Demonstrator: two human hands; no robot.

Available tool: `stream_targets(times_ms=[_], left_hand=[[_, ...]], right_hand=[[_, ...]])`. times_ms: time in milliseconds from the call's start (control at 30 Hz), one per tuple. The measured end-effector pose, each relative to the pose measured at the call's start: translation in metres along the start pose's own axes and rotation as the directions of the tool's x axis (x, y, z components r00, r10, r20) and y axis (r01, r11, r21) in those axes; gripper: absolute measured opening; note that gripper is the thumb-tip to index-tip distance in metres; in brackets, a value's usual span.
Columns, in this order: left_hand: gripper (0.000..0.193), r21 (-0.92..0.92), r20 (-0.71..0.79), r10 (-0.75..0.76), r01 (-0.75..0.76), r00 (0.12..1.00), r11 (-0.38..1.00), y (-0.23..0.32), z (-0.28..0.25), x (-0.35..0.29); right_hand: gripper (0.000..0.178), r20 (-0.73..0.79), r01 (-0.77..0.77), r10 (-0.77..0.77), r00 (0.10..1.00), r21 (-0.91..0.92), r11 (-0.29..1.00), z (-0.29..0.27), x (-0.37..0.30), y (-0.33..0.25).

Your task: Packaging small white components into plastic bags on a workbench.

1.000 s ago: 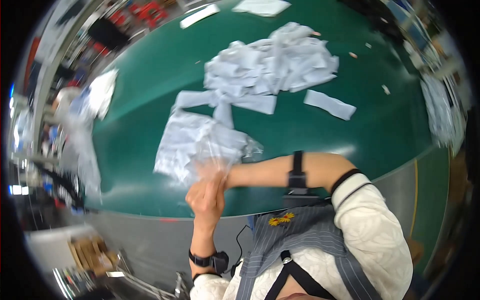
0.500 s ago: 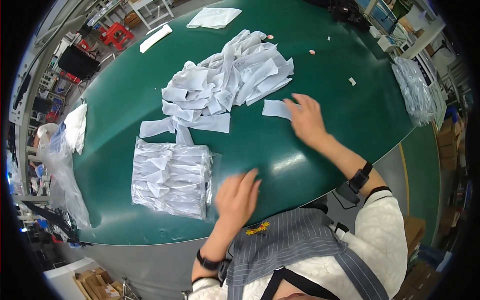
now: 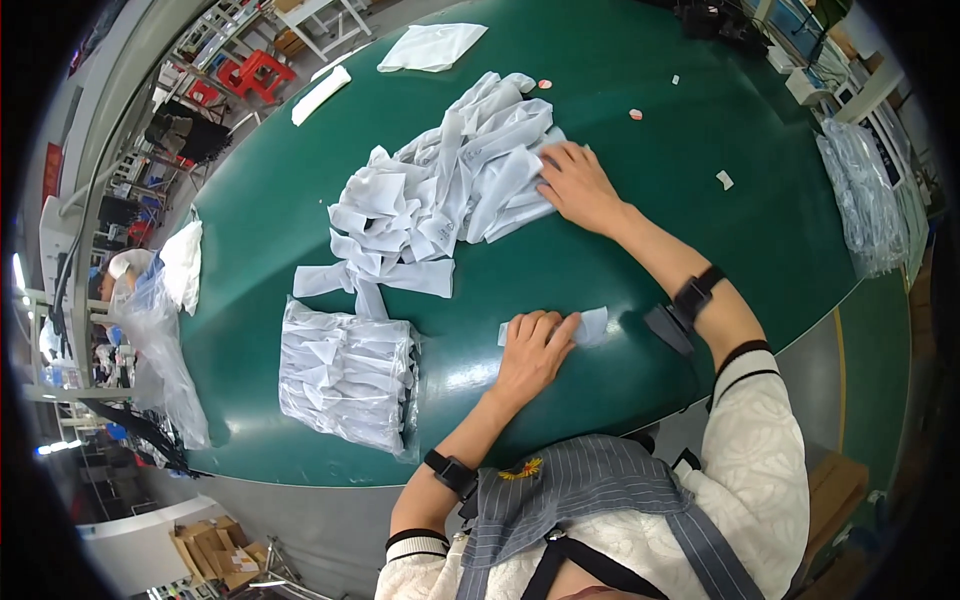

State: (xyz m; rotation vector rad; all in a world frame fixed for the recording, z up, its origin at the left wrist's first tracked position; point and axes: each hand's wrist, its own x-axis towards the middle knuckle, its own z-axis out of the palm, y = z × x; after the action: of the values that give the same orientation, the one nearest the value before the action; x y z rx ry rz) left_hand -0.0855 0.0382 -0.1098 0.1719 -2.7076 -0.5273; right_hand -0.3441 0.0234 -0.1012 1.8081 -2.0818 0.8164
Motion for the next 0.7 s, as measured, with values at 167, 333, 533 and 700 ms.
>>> stream_targets(times_ms=[167, 333, 533, 700], left_hand=[[0.040, 0.019, 0.048, 0.056, -0.057, 0.997, 0.998, 0.006, -0.013, -0.020], [0.038, 0.145, 0.186, 0.118, -0.146, 0.975, 0.979, 0.019, -0.029, -0.034], [0.030, 0.192, 0.239, 0.034, -0.082, 0.970, 0.978, 0.029, -0.019, -0.043], [0.028, 0.092, -0.028, 0.209, -0.205, 0.978, 0.974, 0.022, -0.021, -0.032]], right_hand=[[0.034, 0.169, -0.073, 0.083, 0.982, -0.065, 0.995, -0.022, -0.072, -0.040], [0.039, 0.116, -0.192, 0.193, 0.974, -0.021, 0.981, -0.069, -0.111, -0.080], [0.043, 0.267, -0.182, 0.176, 0.948, 0.000, 0.983, -0.079, -0.138, -0.098], [0.043, 0.346, -0.219, 0.170, 0.923, 0.106, 0.970, -0.078, -0.135, -0.093]])
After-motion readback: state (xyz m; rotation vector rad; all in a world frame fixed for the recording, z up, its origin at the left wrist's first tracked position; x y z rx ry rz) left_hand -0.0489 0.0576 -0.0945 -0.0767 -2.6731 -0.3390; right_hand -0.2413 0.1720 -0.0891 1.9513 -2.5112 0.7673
